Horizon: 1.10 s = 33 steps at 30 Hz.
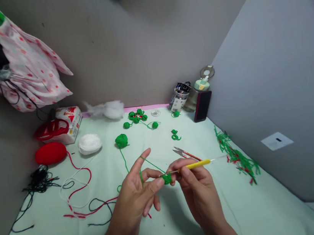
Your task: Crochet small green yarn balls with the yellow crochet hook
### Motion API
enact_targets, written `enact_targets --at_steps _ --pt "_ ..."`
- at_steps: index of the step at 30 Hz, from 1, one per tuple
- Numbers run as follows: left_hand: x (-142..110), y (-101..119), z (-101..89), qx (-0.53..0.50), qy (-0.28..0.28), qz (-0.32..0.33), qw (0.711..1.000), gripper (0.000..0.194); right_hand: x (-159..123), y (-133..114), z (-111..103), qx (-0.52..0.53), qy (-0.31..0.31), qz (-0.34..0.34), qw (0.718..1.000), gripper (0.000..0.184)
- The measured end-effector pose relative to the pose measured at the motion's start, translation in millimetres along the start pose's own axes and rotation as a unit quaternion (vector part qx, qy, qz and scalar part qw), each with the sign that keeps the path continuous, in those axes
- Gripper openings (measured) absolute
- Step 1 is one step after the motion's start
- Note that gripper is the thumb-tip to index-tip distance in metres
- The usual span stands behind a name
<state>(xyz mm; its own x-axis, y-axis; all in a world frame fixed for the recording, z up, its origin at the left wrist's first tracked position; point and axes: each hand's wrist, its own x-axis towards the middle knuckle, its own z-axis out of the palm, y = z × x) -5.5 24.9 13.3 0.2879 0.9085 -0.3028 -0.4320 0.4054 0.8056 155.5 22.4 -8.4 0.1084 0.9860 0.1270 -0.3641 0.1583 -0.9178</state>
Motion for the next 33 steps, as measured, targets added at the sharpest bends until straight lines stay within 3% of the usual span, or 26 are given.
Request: enact_targets --at_steps 8,12,17,24,31,33 --pt "-4.7 1.7 1.1 0.019 0.013 0.012 1.000 0.087 -0.5 -9.2 1.5 -0.001 -0.021 -0.013 1.000 0.022" --pt "-6.4 -0.6 3.6 0.048 0.040 0.050 0.997 0.083 -8.6 -8.4 -3.6 -0.108 -0.042 -0.094 0.989 0.020" --pt "-8.6 -5.4 8.8 0.109 0.115 0.097 0.982 0.072 -18.2 -6.0 -5.7 -0.239 -0.070 -0.229 0.941 0.029" --pt "-8.7 -8.3 9.1 0.111 0.116 0.105 0.982 0.073 -16.4 -9.1 -1.6 -0.244 -0.029 -0.203 0.948 0.027" --pt "-8.2 -19.9 5.1 0.120 0.120 0.137 0.976 0.075 -13.4 -7.8 -3.1 -0.252 -0.059 -0.262 0.930 0.028" --pt "-8.5 -19.6 6.2 0.108 0.123 0.130 0.978 0.080 -13.9 -6.9 -4.8 -0.288 -0.071 -0.283 0.912 0.030"
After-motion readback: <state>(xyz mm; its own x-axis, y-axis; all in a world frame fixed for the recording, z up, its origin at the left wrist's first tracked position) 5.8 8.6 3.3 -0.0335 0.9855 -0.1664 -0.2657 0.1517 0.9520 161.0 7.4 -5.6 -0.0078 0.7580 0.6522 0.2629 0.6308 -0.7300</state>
